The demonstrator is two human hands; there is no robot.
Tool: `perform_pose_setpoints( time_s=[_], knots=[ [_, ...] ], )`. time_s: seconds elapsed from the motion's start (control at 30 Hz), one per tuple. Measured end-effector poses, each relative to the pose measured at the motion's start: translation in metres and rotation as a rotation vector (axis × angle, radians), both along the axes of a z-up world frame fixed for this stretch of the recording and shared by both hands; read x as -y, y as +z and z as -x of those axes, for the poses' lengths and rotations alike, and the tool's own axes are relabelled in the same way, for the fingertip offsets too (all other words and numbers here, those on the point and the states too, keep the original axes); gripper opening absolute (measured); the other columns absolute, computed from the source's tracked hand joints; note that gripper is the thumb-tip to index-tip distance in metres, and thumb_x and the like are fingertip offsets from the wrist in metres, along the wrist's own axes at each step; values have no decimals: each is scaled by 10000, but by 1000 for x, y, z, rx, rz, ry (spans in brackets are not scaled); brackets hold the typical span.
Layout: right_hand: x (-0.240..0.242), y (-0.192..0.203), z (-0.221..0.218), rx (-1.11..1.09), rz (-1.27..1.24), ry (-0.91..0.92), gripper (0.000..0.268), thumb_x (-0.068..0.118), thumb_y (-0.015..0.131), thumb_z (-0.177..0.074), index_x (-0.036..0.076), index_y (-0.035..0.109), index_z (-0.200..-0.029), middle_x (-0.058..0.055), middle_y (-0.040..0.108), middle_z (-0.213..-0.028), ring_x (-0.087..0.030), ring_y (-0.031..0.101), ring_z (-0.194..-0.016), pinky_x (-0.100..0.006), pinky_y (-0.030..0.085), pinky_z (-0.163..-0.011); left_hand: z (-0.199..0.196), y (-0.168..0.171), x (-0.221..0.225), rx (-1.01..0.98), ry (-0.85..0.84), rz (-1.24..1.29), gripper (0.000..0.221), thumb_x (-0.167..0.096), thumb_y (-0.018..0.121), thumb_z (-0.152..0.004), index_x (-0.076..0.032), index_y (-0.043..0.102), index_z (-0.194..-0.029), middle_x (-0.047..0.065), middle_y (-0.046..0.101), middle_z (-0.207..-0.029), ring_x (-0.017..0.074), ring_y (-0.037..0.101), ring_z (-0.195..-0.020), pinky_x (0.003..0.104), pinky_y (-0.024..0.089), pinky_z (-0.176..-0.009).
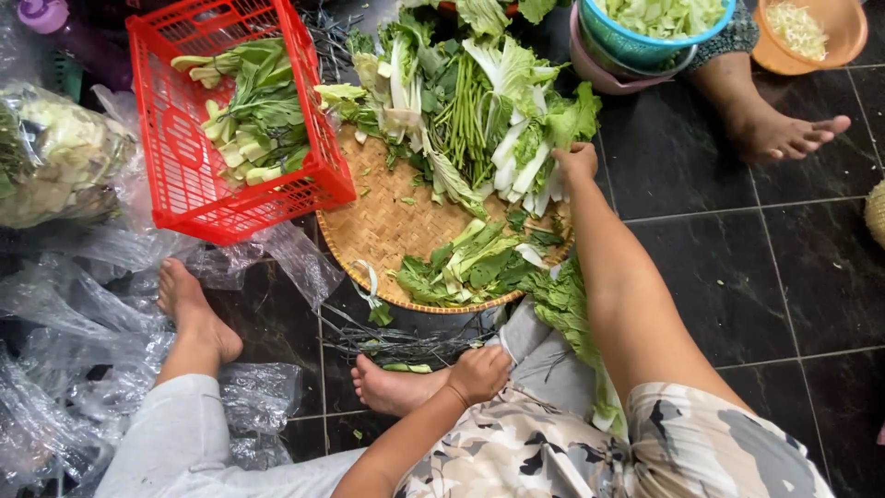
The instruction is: The person is organizing Chinese cabbage leaves into bundles and tying them with string while sitting on the floor.
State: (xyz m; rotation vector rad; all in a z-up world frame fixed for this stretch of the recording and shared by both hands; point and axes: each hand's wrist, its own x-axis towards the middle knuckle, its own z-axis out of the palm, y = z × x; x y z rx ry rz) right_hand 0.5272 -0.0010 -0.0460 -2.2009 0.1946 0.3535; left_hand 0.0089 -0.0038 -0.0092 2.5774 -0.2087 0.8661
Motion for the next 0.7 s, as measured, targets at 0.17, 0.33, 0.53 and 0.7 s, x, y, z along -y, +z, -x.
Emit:
perform_pose_setpoints(
  time_s=[0.17, 0.33, 0.53, 0.7],
  knots=[
    [-7, 52, 25, 122, 151, 40, 596, 337, 890, -762, 87, 632, -1237, -169, 702, -1140, -379, 682, -1128, -510, 567, -948, -3, 15, 1, 4, 16, 38, 213, -344, 446, -986, -189, 560, -895, -6, 518, -810, 194, 631, -687, 308, 519, -603],
    [5, 51, 24, 95, 183, 74, 696, 396, 919, -770, 60, 612, -1296, -189, 701, -1178, -379, 669, -1166, -487, 551, -983, -4, 17, 1, -24, 23, 34, 230, -362, 423, -991, -198, 538, -878, -18, 491, -788, 184, 627, -683, 297, 515, -602],
    [22, 66, -11, 631, 200, 408, 429, 453, 868, -851, 64, 701, -917, -147, 655, -832, -347, 641, -817, -486, 480, -688, -1, 5, -3, -79, -47, 74, 183, -311, 475, -995, -160, 576, -973, 38, 551, -869, 235, 606, -658, 358, 466, -551],
    [60, 171, 14, 638, -258, 659, 90, 119, 831, -1010, 95, 745, -1007, 37, 667, -892, -59, 556, -804, -295, 435, -628, 1, 5, -2, -172, -122, 114, 226, -284, 488, -1034, -118, 630, -1094, 122, 641, -992, 292, 623, -675, 414, 457, -547]
  ],
)
